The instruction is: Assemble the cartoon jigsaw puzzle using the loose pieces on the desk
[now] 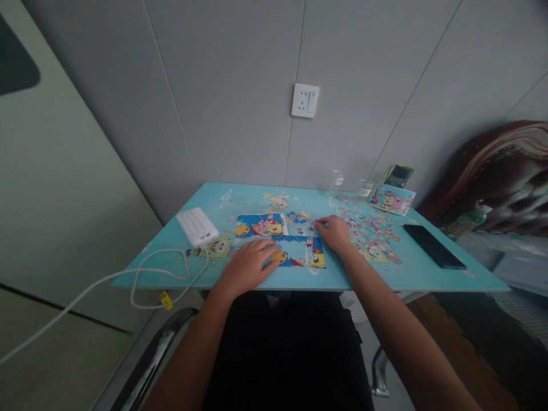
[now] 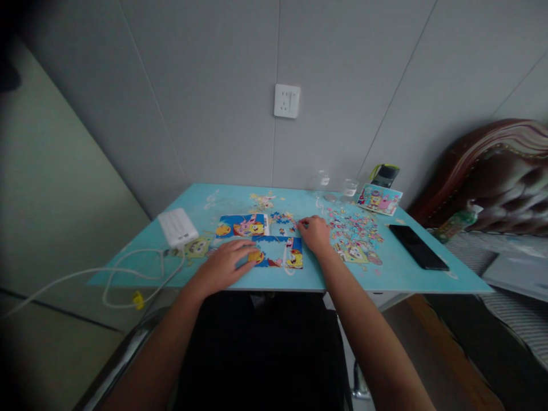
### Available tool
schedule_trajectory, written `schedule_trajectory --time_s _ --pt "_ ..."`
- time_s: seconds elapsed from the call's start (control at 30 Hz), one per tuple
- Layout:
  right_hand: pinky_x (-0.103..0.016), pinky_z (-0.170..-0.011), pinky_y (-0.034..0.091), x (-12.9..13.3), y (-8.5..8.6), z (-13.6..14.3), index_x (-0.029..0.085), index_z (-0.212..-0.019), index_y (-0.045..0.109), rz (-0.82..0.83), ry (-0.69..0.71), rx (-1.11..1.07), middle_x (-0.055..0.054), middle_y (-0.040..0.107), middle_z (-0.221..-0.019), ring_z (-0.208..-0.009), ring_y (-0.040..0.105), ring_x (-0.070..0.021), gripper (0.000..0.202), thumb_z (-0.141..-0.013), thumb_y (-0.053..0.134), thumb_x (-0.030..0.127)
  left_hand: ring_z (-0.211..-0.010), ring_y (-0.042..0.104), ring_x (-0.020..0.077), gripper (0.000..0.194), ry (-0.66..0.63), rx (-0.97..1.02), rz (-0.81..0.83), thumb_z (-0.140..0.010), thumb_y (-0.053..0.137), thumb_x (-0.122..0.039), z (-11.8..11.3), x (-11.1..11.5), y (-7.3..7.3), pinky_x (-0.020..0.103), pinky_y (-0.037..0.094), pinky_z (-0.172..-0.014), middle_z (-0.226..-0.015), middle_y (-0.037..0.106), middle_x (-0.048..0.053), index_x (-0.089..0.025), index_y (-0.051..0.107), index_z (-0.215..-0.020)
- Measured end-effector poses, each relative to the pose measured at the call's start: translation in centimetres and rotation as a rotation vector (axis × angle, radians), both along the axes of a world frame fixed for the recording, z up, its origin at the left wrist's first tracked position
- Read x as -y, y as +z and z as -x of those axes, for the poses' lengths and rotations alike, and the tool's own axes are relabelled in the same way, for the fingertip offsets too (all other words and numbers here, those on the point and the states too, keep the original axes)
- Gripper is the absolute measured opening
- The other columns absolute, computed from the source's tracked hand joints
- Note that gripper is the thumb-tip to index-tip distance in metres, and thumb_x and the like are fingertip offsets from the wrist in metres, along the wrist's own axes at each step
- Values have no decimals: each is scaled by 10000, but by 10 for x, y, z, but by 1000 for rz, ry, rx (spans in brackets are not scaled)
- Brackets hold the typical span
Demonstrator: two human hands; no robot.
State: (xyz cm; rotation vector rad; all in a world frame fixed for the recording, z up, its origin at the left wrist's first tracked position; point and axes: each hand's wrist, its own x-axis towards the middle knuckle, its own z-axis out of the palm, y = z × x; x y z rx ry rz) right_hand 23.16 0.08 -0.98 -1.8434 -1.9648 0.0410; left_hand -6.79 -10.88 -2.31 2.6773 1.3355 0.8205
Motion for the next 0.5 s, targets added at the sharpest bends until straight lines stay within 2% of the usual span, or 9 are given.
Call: schedule_trajectory --time_s 0.2,0.37,0.5 --pt "-467 -955 469 2 0 1 244 -1004 810 -20 64 -39 -123 730 -1111 -1090 640 -326 308 -907 673 502 -1294 547 270 346 -1 1 5 -1021 529 -448 0 0 1 498 430 -1118 -1375 614 72 -264 648 -1288" --pt "-447 -942 476 -1 -2 -1 223 -967 802 -4 81 -83 -120 734 -1089 -1062 644 -302 272 -883 711 466 -1277 561 270 342 0 13 7 -1016 539 -445 0 0 1 499 436 -1111 -1356 624 74 -270 653 -1286" --pt "-476 -957 511 -2 -3 -1 170 -1071 714 26 96 -124 -88 702 -1130 -1056 654 -248 286 -936 688 420 -1275 565 271 339 -1 19 13 -1016 539 -449 -1 1 2 497 432 -1118 -1355 624 71 -276 658 -1282"
